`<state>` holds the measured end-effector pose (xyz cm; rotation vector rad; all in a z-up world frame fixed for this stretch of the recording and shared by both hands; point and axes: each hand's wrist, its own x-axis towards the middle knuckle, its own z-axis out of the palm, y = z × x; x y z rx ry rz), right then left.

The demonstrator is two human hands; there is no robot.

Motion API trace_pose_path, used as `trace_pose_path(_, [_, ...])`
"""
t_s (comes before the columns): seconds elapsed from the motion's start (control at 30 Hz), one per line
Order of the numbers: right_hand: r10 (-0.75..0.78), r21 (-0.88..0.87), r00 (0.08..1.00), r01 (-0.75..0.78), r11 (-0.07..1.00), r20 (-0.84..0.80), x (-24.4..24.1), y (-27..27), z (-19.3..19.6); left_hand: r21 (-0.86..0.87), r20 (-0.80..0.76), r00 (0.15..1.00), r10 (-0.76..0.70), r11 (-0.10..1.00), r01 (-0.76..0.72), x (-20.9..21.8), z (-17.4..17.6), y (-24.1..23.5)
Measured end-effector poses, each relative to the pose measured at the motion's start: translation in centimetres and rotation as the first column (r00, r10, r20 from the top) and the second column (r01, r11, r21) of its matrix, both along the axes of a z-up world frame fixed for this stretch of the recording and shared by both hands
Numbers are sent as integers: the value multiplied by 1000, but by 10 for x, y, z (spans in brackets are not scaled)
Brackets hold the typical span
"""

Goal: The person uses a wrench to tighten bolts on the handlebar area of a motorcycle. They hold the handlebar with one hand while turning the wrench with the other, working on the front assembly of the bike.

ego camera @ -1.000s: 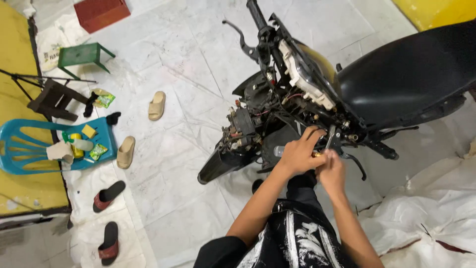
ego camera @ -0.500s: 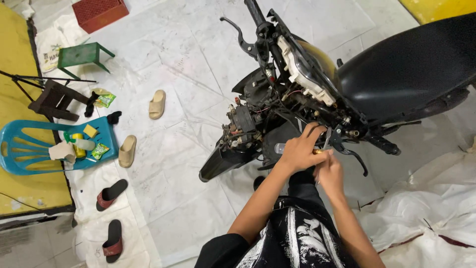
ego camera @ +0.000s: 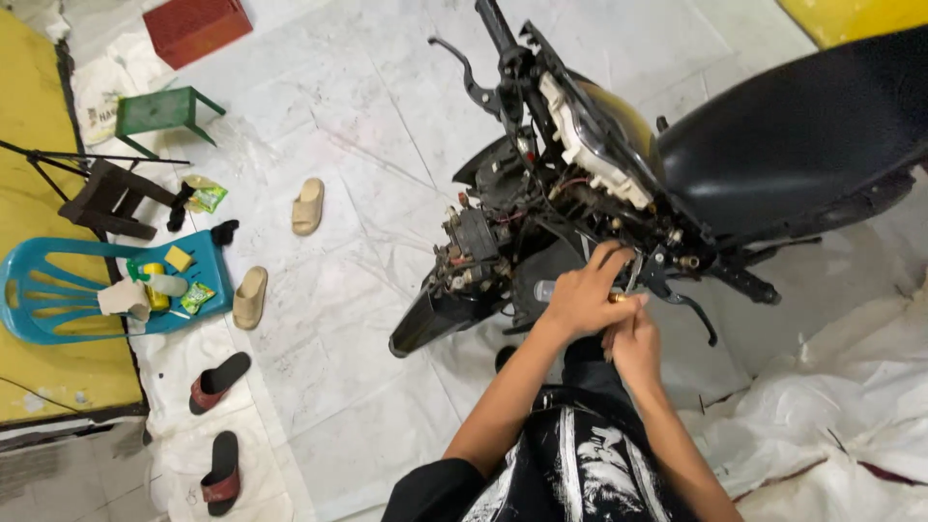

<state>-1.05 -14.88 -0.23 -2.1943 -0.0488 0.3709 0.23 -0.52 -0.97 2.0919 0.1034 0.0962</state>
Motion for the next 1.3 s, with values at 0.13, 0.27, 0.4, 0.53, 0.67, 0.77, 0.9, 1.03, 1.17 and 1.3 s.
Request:
trace_pose_path(0.13, [2,26,1000,-2,1000,-11,18,-6,-11,-17,1,1000,-4,1000,4,1,-3,1])
trace_pose_path(0.27, [-5,58,999,2,998,51,-3,11,21,31,-2,1000,-15,999,15,-5,-2,-3])
trace_pose_path(0.4, [-15,75,999,11,997,49,1,12,23,27,-8,1000,-10,1000,11,-2,1,1])
trace_pose_path(0.53, [-30,136,998,21,990,63,10,1,-5,13,5,1000,-24,1000,24,-7,10,0])
trace_pose_path(0.67, [9,13,997,-10,1000,75,2,0,-4,1,11,1000,-11,1000,11,1,8,3])
trace_pose_path(0.77, [29,-24,990,-25,999,138,13,0,11,7,-10,1000,-8,1000,8,0,3,0])
trace_pose_path(0.9, [112,-152,969,-79,985,221,-1,8,34,53,12,1000,5,999,-6,3,-6,-4])
trace_pose_path(1.03, [120,-155,969,-87,984,217,8,-1,18,16,27,999,17,1000,-17,1,-1,-3])
trace_pose_path(1.17, [100,-63,952,-85,994,288,5,1,17,20,42,999,13,1000,-14,-2,-1,-4])
trace_pose_path(1.3, [79,-67,976,-66,996,205,-5,-1,28,14,31,999,9,1000,-10,1,1,-3])
